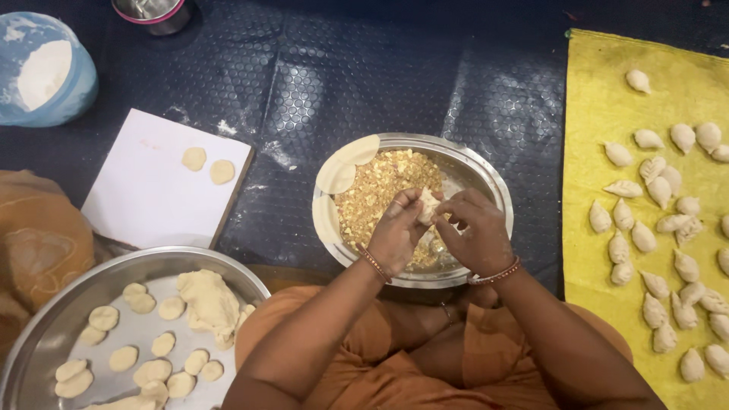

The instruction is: The person prepares dumplings by hand, taking a piece of dough, filling it with a mixture from a bowl, and folding the dough into a dumpling shape.

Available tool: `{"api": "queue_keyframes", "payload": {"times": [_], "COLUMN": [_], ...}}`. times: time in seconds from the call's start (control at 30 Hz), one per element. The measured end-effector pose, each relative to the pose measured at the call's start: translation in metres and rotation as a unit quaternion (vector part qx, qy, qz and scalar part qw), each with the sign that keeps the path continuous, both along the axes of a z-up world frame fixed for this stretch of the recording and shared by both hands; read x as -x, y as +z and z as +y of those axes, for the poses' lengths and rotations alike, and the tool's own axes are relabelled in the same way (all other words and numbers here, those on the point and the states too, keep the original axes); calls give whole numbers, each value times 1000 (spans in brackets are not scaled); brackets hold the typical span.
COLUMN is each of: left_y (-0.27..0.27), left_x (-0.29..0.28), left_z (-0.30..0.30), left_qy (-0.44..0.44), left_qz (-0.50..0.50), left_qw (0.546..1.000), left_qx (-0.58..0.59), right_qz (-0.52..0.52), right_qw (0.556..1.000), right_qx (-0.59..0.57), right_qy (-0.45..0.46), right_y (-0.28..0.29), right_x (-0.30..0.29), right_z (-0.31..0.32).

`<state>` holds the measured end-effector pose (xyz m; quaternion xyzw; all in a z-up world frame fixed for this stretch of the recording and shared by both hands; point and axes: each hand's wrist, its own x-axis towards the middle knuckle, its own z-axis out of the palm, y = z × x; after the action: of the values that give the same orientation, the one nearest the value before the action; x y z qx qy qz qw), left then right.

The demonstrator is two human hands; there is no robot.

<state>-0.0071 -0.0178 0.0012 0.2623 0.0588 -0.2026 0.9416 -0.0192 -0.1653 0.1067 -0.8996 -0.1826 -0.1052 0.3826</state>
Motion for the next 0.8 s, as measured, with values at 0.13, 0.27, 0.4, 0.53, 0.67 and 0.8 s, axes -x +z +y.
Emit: {"api": "queue_keyframes", "payload": {"times": [0.13, 0.27, 0.4, 0.53, 0.67, 0.8], "left_y": [-8, -12, -8, -6, -16, -24], "left_x": [1, 2, 3, 4, 6, 6], "left_z": [-4, -7, -6, -4, -8, -9], "left_qy": [18, 23, 30, 7, 6, 13], "left_qz": [-3, 3, -4, -15, -10, -19], "left_qw": [1000, 998, 998, 998, 997, 998], "left_qx": [-12, -51, -56, -68, -74, -55], "right_qz": [24, 36, 47, 61, 51, 50], "right_qw": [999, 999, 998, 998, 999, 999], "right_qx": [11, -8, -3, 5, 5, 20], "right_qy": [-24, -28, -34, -17, -12, 7], "right_y": [-3, -5, -9, -14, -17, -17], "right_x": [-1, -4, -5, -7, -6, -8], "right_z": [0, -2, -4, -6, -5, -4]}}
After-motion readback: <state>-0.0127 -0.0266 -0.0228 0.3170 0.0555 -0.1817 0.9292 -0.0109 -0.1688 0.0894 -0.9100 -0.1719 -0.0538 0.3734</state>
